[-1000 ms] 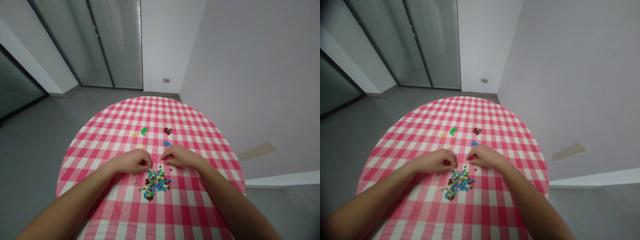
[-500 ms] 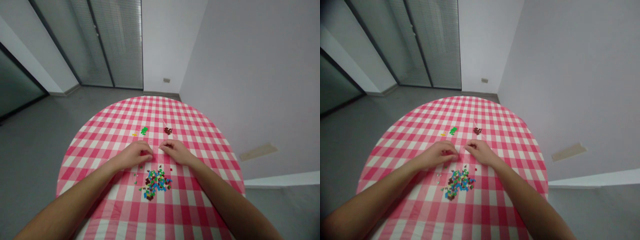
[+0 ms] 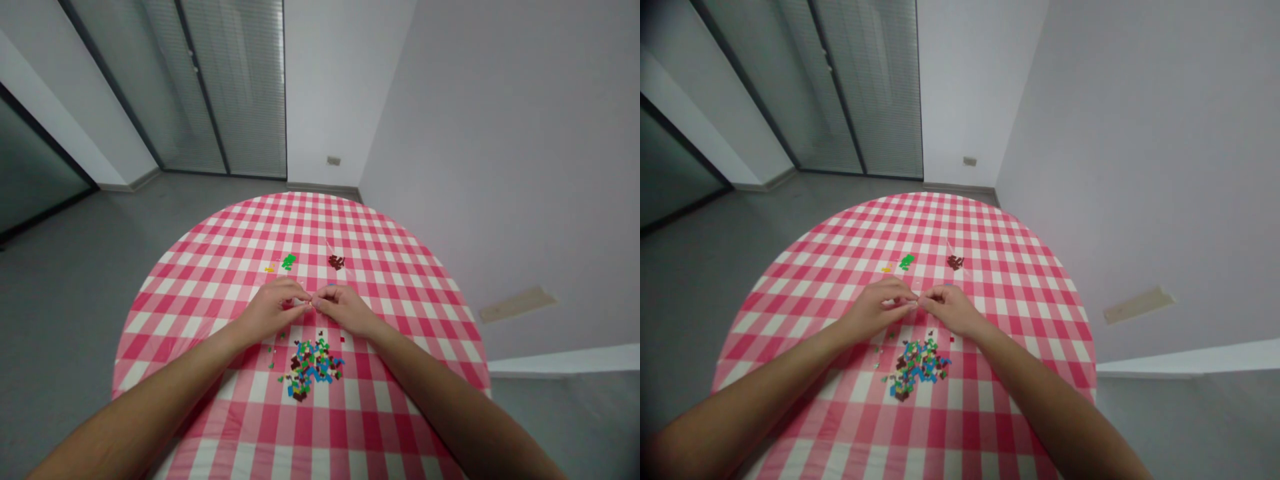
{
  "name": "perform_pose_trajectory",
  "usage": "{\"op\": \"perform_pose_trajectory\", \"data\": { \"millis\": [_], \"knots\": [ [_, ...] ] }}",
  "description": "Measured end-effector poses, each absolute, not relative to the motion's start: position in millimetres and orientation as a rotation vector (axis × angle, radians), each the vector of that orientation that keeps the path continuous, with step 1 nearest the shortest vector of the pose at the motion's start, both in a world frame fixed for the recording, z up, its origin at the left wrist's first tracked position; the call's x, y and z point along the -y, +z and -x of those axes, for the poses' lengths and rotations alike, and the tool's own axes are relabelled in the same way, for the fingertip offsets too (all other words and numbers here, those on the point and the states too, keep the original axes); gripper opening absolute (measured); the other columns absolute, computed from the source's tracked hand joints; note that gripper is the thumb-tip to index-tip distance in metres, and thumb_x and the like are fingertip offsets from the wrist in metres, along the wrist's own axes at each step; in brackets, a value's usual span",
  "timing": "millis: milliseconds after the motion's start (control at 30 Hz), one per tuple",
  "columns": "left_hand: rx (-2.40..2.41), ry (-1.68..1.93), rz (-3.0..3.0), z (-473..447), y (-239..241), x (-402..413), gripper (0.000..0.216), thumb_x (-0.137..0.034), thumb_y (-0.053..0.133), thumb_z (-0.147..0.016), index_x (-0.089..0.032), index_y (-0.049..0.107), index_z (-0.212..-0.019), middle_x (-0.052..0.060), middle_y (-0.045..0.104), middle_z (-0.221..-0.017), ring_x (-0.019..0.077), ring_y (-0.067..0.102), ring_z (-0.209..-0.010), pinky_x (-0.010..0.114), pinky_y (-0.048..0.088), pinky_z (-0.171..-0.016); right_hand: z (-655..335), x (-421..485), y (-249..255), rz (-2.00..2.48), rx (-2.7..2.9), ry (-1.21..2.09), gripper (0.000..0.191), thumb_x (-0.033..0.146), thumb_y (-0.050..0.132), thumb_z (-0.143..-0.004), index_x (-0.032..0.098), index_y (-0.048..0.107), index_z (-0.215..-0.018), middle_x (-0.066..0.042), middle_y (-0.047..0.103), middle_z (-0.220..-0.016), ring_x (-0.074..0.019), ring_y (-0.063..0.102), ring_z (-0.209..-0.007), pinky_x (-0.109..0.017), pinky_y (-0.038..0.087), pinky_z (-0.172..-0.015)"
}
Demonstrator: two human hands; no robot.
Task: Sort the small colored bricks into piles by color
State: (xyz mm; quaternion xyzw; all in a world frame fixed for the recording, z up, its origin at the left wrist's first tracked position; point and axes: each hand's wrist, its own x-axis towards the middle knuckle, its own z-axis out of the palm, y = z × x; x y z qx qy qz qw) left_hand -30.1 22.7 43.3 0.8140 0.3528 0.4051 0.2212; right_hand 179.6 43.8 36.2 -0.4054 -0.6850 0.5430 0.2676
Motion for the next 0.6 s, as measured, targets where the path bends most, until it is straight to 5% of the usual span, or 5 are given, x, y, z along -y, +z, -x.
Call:
{"op": "perform_pose_trajectory", "data": {
  "millis": [367, 600],
  "knots": [
    [-0.91, 0.956, -2.26, 33.1, 47.8, -22.0, 0.01, -0.017, 0.065, -0.09, -0.02, 0.067, -0.081, 0.0, 0.07, -0.078, 0.0149, 0.061, -0.076, 0.029, 0.048, -0.072, -186.0, -45.2, 36.9, 0.914, 2.005, 1.545, 0.028, 0.041, 0.061, -0.087, 0.017, 0.073, -0.078, 0.001, 0.058, -0.065, -0.0106, 0.045, -0.059, -0.024, 0.036, -0.057],
    [-0.822, 0.982, -2.358, 36.7, 47.6, -25.4, 0.009, -0.018, 0.061, -0.095, -0.021, 0.068, -0.095, 0.001, 0.073, -0.089, 0.0158, 0.062, -0.084, 0.03, 0.048, -0.078, -187.4, -45.7, 35.6, 0.849, 2.005, 1.603, 0.027, 0.04, 0.063, -0.087, 0.016, 0.075, -0.088, 0.001, 0.059, -0.066, -0.0105, 0.046, -0.059, -0.024, 0.037, -0.058]
  ]
}}
